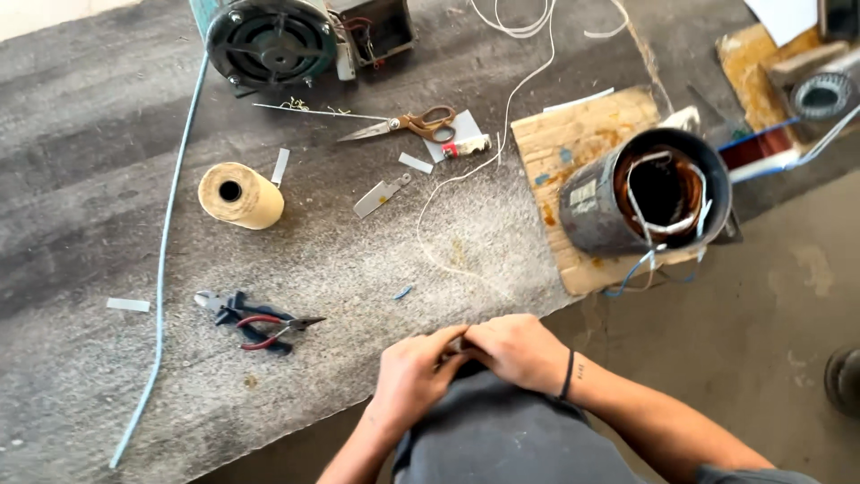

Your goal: Stripping insulation from wires and preparing them for connection to a motor stator on a workshop bench

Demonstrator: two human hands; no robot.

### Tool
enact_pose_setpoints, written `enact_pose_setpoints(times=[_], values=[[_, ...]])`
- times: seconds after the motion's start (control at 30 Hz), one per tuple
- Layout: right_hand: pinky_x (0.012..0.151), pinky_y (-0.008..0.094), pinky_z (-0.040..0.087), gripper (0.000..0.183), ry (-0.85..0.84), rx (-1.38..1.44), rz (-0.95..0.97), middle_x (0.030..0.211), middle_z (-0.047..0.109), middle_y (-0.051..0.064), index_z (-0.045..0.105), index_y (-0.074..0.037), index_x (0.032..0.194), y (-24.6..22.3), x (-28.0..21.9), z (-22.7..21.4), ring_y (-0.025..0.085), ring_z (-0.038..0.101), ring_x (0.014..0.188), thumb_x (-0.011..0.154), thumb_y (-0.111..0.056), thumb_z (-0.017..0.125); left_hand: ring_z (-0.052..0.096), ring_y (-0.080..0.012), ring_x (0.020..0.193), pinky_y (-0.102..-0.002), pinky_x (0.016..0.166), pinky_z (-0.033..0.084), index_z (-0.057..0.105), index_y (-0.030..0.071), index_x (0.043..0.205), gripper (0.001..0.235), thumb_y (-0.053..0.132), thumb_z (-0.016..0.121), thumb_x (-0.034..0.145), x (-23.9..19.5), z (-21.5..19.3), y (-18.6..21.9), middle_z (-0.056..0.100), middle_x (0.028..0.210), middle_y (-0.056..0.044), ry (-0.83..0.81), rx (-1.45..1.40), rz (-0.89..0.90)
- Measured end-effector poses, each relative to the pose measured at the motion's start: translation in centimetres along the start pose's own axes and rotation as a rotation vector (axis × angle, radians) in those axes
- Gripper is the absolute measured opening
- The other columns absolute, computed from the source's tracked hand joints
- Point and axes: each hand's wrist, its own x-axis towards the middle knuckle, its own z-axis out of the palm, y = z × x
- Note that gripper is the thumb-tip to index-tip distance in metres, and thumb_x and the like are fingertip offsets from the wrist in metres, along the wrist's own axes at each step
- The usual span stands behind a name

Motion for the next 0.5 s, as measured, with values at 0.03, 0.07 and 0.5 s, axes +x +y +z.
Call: enact_pose_setpoints(times=[0.03,0.07,0.5], values=[[0.061,0.044,0.051,0.027,0.0,0.021,-0.047,0.079,0.069,0.007,0.063,-0.011,0.093,0.1,0.1,-0.6,0.028,0.069,0.071,0.105,-0.033,0.054,0.078,-0.0179,0.085,-0.033,0.077,0.056,0.069,0.026,0.127,0.038,0.034,0.073,0.089,-0.4,0.5,0.0,0.082,0.094,0.002,-0.01,-0.079,-0.132],[0.061,0.044,0.051,0.027,-0.015,0.017,-0.063,0.079,0.069,0.007,0.063,-0.011,0.093,0.9,0.2,-0.7,0.028,0.069,0.071,0.105,-0.033,0.054,0.078,-0.0179,0.085,-0.033,0.077,0.056,0.069,0.026,0.127,0.038,0.034,0.073,0.089,0.2,0.5,0.1,0.082,0.094,0.002,0.008,-0.084,-0.144],[0.061,0.025,0.056,0.013,0.023,0.705,0.128,0.07,0.077,-0.001,0.08,-0.017,0.095,6.9,1.3,-2.4,0.008,0.069,0.065,0.087,-0.026,0.082,0.076,-0.0141,0.072,-0.029,0.068,0.059,0.08,0.017,0.095,0.016,0.013,0.082,0.079,1.7,4.6,5.4,0.08,0.076,-0.001,0.341,-0.621,-0.664]])
